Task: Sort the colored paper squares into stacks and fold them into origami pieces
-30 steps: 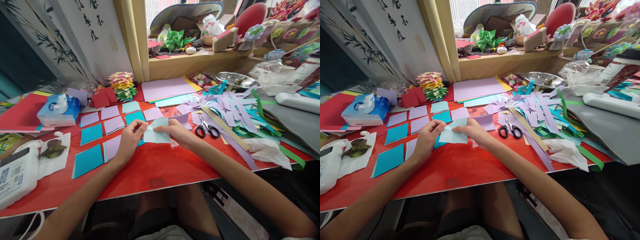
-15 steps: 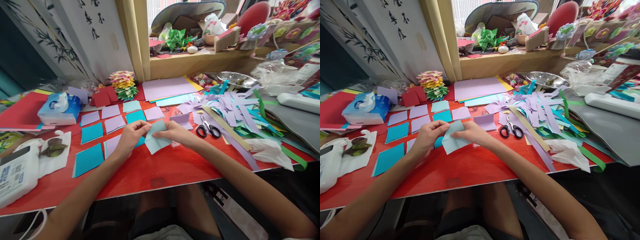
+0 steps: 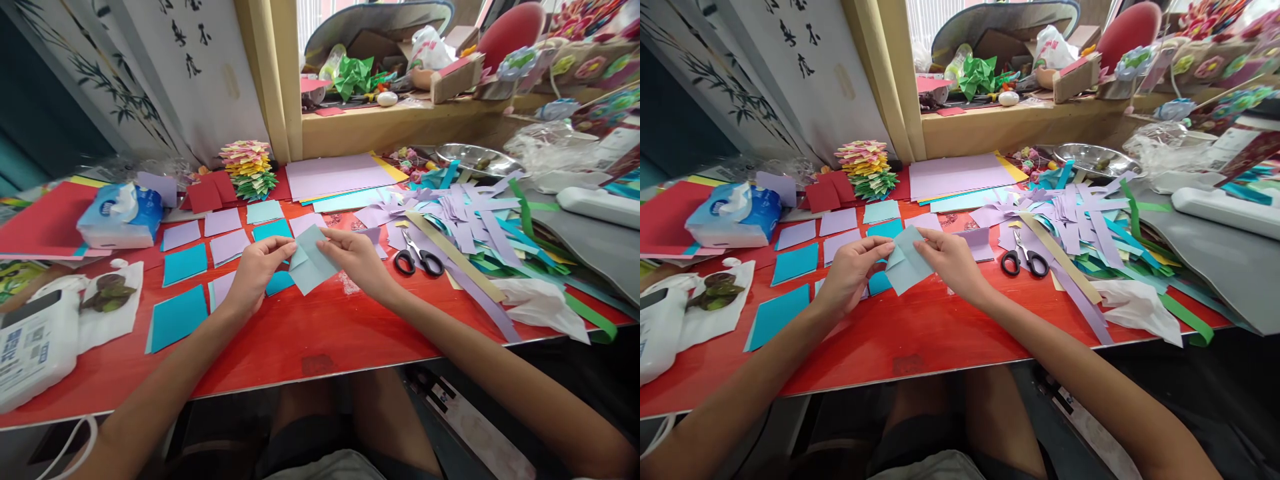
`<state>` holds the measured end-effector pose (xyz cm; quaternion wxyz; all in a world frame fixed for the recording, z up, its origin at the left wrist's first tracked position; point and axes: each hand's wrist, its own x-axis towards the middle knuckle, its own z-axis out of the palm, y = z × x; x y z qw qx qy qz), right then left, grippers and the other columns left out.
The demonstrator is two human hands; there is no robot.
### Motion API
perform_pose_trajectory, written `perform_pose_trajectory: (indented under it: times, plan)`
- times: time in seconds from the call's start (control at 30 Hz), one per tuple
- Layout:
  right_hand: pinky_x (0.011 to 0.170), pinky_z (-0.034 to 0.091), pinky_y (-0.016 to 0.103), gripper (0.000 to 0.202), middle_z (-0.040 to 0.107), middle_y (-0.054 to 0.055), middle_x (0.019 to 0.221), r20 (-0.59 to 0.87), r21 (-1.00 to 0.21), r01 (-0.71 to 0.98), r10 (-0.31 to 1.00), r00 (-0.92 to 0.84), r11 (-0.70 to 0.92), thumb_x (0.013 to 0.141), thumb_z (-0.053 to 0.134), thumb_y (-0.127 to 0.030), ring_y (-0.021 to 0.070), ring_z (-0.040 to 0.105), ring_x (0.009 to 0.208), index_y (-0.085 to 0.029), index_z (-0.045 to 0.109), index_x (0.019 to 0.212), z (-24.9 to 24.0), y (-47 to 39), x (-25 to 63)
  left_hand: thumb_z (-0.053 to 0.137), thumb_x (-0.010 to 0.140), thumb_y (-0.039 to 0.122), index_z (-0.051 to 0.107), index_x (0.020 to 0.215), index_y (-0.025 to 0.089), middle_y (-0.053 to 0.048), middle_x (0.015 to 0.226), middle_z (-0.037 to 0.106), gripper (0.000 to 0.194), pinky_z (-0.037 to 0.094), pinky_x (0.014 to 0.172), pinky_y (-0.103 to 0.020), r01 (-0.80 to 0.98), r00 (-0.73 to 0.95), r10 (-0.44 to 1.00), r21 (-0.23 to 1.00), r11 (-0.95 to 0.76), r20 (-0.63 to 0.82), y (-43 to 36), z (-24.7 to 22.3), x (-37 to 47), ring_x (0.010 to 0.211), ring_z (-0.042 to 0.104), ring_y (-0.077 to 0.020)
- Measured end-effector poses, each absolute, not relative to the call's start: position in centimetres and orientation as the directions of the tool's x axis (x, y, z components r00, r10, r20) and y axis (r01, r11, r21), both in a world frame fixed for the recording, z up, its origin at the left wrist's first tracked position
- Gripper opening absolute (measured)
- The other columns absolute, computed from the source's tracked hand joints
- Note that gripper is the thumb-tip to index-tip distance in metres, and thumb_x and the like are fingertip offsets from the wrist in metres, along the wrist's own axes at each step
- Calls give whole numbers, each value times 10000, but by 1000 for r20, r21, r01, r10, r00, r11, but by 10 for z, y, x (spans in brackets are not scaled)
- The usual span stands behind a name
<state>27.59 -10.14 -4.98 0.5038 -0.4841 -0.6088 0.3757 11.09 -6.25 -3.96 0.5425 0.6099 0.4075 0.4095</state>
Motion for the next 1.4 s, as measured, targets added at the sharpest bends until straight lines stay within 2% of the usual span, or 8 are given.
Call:
perform_pose_trajectory:
  times: [0.33, 0.5, 0.6, 0.7, 0.83, 1.1, 1.27, 1.4]
  plan:
    - [499, 283, 244, 363, 546, -43, 590, 353, -841, 457, 934, 58, 289, 851, 426, -309, 105, 351, 538, -318, 596, 1172, -50, -107, 276, 635, 707, 364, 634, 769, 141, -38, 776, 620, 231, 473, 649, -269, 16, 355, 935, 1000, -14, 7, -63, -42, 110, 701, 554, -132]
    - [549, 368, 247, 341, 689, -14, 806, 376, -785, 521, 926, -29, 335, 867, 419, -287, 107, 502, 607, -285, 630, 1135, -49, -107, 277, 645, 703, 330, 635, 749, 140, -30, 742, 608, 195, 459, 626, -242, -4, 361, 932, 1000, 22, -19, -62, -41, 109, 691, 548, -122]
    - [716, 435, 257, 306, 673, -16, 1037, 404, -803, 442, 910, -89, 400, 861, 446, -273, 133, 599, 862, -302, 653, 1086, -47, -107, 278, 641, 709, 331, 630, 734, 143, -24, 728, 592, 189, 453, 620, -236, -8, 361, 932, 999, 31, -26, -62, -41, 108, 687, 538, -118]
    - [799, 435, 271, 244, 655, -7, 1092, 398, -849, 333, 911, -106, 410, 842, 501, -305, 147, 588, 980, -290, 689, 997, -44, -106, 277, 629, 715, 329, 633, 737, 143, -24, 739, 586, 187, 449, 620, -240, 13, 360, 933, 1000, 13, -17, -62, -41, 109, 682, 528, -117]
    - [736, 442, 262, 237, 680, 6, 1000, 310, -920, 219, 945, -99, 325, 822, 525, -393, 150, 596, 901, -247, 710, 842, -43, -105, 276, 618, 710, 332, 631, 731, 150, -19, 727, 578, 185, 451, 613, -250, 25, 358, 934, 1000, -17, 7, -62, -41, 110, 662, 516, -119]
    - [539, 395, 203, 181, 591, -25, 710, 184, -983, 9, 983, -27, 184, 833, 516, -373, 78, 515, 601, -235, 612, 903, -45, -99, 279, 620, 718, 338, 612, 718, 152, -14, 704, 573, 186, 445, 603, -251, 128, 366, 929, 986, -109, 55, -62, -40, 110, 646, 511, -121]
    - [735, 476, 263, 184, 643, 24, 881, 127, -984, -135, 989, -79, 116, 820, 533, -341, 119, 597, 799, -203, 649, 857, -44, -97, 282, 593, 742, 339, 604, 723, 153, -17, 710, 584, 187, 445, 620, -253, 179, 393, 916, 971, -158, 77, -65, -38, 111, 659, 527, -128]
    - [785, 483, 292, 202, 674, 29, 935, 101, -980, -178, 993, -65, 88, 800, 569, -328, 126, 618, 832, -225, 653, 953, -44, -96, 283, 580, 745, 349, 604, 731, 161, -13, 710, 585, 191, 434, 624, -254, 215, 395, 912, 954, -210, 111, -66, -39, 111, 661, 524, -133]
